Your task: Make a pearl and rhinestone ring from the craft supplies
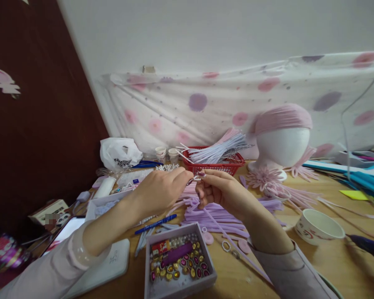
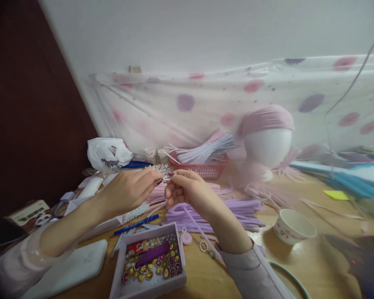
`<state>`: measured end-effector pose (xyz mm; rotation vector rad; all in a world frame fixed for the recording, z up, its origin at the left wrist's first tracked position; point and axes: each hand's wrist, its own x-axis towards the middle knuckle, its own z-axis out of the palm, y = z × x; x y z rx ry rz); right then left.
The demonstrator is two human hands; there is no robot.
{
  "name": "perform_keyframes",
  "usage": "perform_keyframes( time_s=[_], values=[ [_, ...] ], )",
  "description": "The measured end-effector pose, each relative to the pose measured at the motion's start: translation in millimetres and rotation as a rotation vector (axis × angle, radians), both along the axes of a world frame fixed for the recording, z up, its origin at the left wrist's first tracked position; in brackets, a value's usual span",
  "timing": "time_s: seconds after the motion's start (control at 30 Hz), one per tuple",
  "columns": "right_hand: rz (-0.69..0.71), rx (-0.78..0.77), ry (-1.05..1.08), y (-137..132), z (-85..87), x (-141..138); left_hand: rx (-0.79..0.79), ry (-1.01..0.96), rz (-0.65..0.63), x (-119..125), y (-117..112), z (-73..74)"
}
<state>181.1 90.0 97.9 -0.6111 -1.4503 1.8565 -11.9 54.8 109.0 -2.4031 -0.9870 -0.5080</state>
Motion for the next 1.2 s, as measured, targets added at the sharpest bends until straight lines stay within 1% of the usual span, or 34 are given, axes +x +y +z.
perform_keyframes(
  time_s=[0.07,0.2,0.3,0.43,0.5,0.6,0.7,0.83,0.93,1.07,1.2],
  values=[
    [0.008,-0.005,0.002,-0.8,0.3,0.4,0.003,0.003,-0.01,-0.1,-0.2,0.3],
    [0.004,0.029,0.006,-2.5,0.2,0.3,-0.034,-0.105,-0.041,-0.3,-1.8,1.3],
    [-0.015,0.1,-0.006,-4.3,0.9,0.1,-0.075,-0.177,-0.065,-0.7,-4.5,3.2],
    [-0.039,0.184,-0.029,-6.4,2.6,-0.5,-0.111,-0.224,-0.074,-0.8,-7.1,5.2],
    [-0.062,0.211,-0.034,-7.0,3.2,-0.9,-0.098,-0.224,-0.071,-0.6,-7.3,5.2],
    [-0.087,0.236,-0.045,-7.2,3.1,-1.5,-0.033,-0.208,-0.082,-0.7,-6.7,3.9],
    [-0.081,0.23,-0.043,-6.2,2.1,-2.2,0.043,-0.185,-0.102,-1.2,-6.1,2.3],
    [-0.072,0.21,-0.019,-5.4,1.1,-2.8,0.094,-0.154,-0.113,-1.4,-5.0,1.4],
    [-0.067,0.226,-0.05,-7.2,2.4,-2.5,0.096,-0.14,-0.118,-1.3,-4.6,1.1],
    [-0.049,0.251,-0.066,-9.5,4.3,-1.8,0.053,-0.124,-0.113,-2.1,-5.5,-0.5],
    [-0.046,0.24,-0.053,-8.4,4.0,-0.4,0.043,-0.177,-0.116,-1.8,-5.9,-2.2]
  ],
)
